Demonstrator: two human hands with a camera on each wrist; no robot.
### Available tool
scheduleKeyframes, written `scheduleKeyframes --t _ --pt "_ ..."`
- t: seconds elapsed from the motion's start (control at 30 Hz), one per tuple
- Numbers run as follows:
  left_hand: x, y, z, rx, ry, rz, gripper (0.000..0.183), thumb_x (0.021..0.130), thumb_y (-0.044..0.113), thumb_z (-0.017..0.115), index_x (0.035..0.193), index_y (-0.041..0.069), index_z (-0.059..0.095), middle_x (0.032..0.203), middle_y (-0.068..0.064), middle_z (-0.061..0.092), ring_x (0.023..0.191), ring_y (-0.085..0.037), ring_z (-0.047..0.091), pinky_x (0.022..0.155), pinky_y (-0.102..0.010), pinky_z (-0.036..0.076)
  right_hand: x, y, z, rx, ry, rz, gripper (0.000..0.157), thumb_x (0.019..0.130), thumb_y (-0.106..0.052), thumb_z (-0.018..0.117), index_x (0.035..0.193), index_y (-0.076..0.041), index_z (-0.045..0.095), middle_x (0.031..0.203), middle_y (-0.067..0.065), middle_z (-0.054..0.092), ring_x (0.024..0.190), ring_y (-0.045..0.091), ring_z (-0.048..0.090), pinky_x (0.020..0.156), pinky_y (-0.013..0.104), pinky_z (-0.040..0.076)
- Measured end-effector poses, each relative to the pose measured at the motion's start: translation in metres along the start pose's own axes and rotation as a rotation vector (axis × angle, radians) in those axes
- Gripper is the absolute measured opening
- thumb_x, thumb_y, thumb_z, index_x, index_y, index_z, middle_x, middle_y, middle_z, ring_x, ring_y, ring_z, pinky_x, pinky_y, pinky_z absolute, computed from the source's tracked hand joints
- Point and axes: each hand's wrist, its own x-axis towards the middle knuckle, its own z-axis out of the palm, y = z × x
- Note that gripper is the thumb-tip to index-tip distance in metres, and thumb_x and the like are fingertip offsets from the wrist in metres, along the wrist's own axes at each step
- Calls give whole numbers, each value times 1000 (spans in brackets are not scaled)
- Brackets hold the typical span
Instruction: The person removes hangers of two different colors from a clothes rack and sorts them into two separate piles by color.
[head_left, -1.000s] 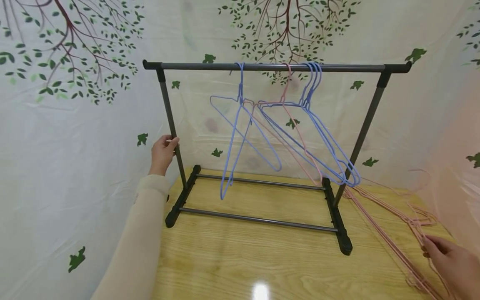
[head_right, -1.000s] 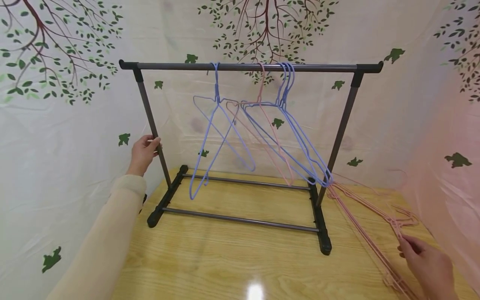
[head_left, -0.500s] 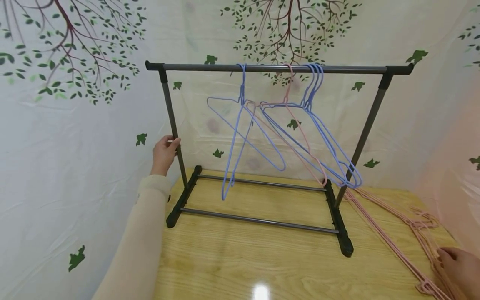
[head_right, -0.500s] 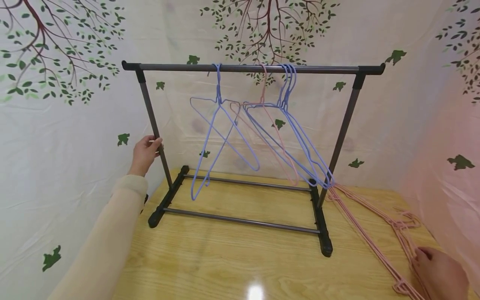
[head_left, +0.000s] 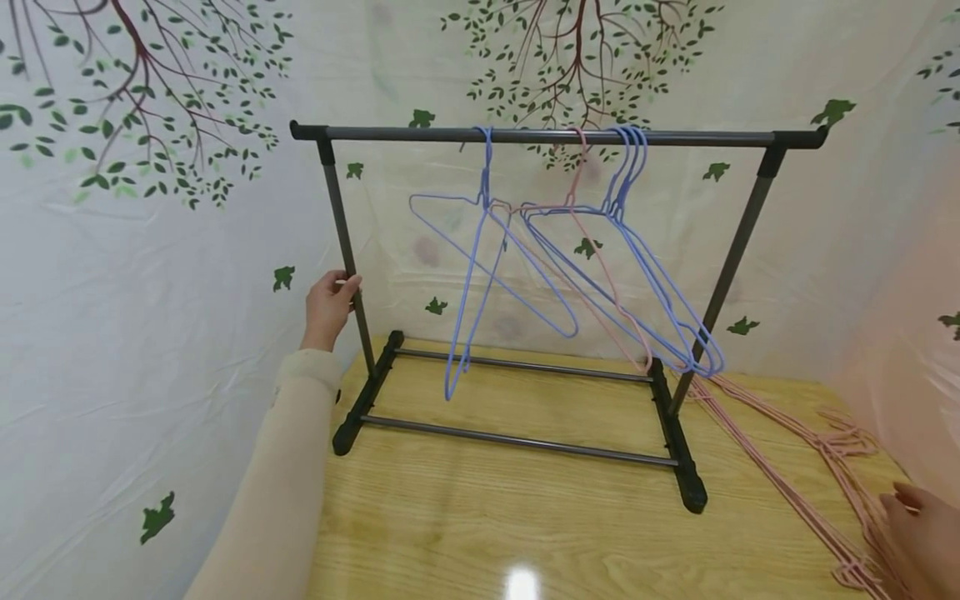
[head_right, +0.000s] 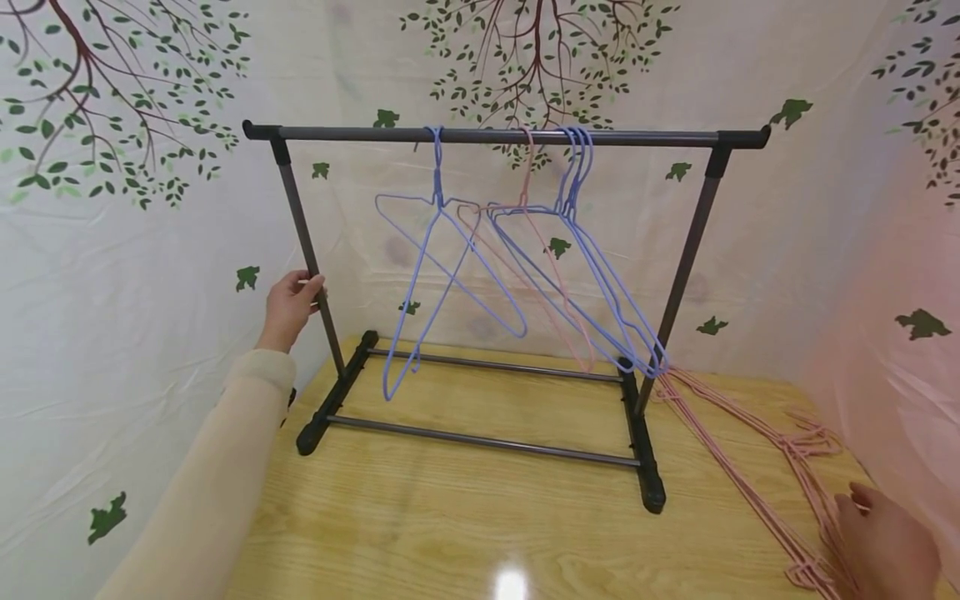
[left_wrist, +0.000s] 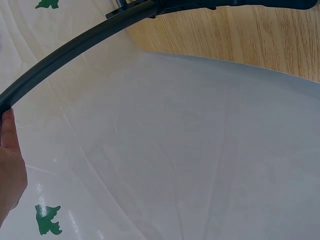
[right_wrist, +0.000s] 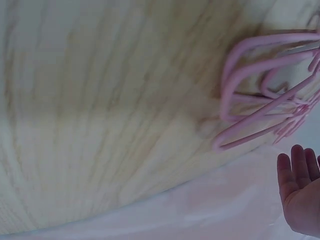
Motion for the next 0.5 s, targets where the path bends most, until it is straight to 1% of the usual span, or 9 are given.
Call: scheduleKeyframes --t 0.03,0.1,0.23,0.3,0.43,0.5 --pt "0 0 0 0 -1 -2 45 103 39 53 131 4 55 120 -18 61 108 -30 58 97 -44 49 0 -3 -1 -19 0 -8 48 102 -8 40 137 23 31 130 48 37 118 61 42 79 43 55" --pt "0 0 0 -5 -2 -4 45 103 39 53 131 4 55 120 -18 61 109 -31 58 97 -44 49 0 -9 -2 -68 0 -63 48 103 -12 40 135 23 33 127 47 39 114 62 44 84 63 47" --pt "0 0 1 -2 -2 -2 46 103 41 53 131 4 55 120 -18 61 108 -30 59 97 -44 49 0 -22 -9 -152 -12 -164 53 105 -24 41 131 22 39 125 45 45 107 61 50 78 62 49" --pt "-1 0 1 0 -1 0 47 102 42 52 130 4 55 120 -18 61 107 -30 59 97 -44 49 0 -29 -12 -183 3 -218 54 105 -28 42 127 21 45 119 43 51 102 60 54 77 60 48" --pt "-3 3 1 1 -1 2 48 102 42 52 130 3 55 119 -19 62 106 -30 60 97 -43 49 -1 -47 -15 -197 48 -274 53 104 -30 44 122 19 52 110 39 59 94 57 59 74 57 43" --pt "-3 3 0 0 -4 1 49 102 43 52 131 3 55 120 -19 61 107 -30 59 97 -43 49 -1 -57 -16 -178 64 -289 52 104 -30 44 124 18 52 111 38 59 95 57 58 75 58 41"
